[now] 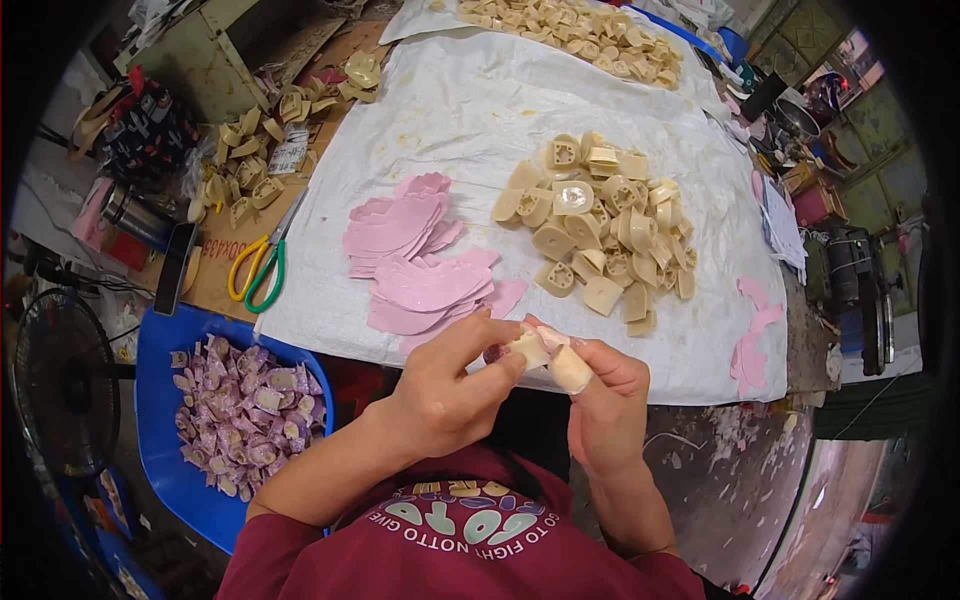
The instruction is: The person wraps small pink foam pieces around beige plastic components by hand. They pick up a plastic piece, wrap the foam around it, and place the finished unit on a white sheet on the table. The process is repeated continuously throughout the clip.
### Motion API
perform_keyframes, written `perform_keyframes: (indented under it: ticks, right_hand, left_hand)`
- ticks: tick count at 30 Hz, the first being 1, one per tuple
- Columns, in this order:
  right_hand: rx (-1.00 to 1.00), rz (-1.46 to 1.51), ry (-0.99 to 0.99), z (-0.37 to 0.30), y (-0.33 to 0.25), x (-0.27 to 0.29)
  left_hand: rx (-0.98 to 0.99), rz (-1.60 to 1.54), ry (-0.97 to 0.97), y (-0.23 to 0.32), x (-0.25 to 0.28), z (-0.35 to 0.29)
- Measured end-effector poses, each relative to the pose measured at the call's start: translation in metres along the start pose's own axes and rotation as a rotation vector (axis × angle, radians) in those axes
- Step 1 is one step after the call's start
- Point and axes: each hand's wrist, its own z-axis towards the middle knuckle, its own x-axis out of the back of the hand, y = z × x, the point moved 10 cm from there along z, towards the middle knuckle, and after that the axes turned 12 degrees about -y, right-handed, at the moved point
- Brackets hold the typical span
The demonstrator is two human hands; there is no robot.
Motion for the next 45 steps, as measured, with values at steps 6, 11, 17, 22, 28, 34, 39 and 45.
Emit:
perform_keyframes:
  ticks: [6, 11, 17, 22, 28, 34, 39, 45]
  right_hand:
    - [0.115, -0.595, -0.019, 0.007, -0.007, -0.009]
    - [0.279, -0.55, -0.038, 0.006, -0.015, -0.01]
    - [0.485, -0.845, -0.141, 0.012, -0.032, -0.029]
    - [0.257, -0.352, -0.297, 0.024, -0.013, -0.013]
    - [0.314, -0.555, -0.294, 0.012, -0.033, -0.016]
    - [0.355, -0.703, -0.228, 0.012, -0.028, -0.023]
    - [0.11, 0.104, -0.131, 0.02, -0.008, 0.004]
    - [0.078, -0.255, -0.377, 0.027, -0.023, -0.006]
  left_hand:
    - [0.142, -0.054, 0.047, -0.025, -0.01, -0.004]
    - [0.113, -0.184, 0.137, -0.029, 0.0, -0.007]
    - [0.145, -0.207, 0.086, -0.034, -0.004, -0.006]
    - [0.121, -0.245, 0.132, -0.046, -0.001, -0.012]
    - [-0.022, -0.36, 0.154, -0.035, -0.001, -0.009]
    - [-0.009, -0.342, 0.138, -0.039, -0.006, -0.012]
    - [-0.067, -0.406, 0.16, -0.031, 0.004, -0.007]
    - [-0.159, -0.336, 0.042, -0.019, 0.0, -0.004]
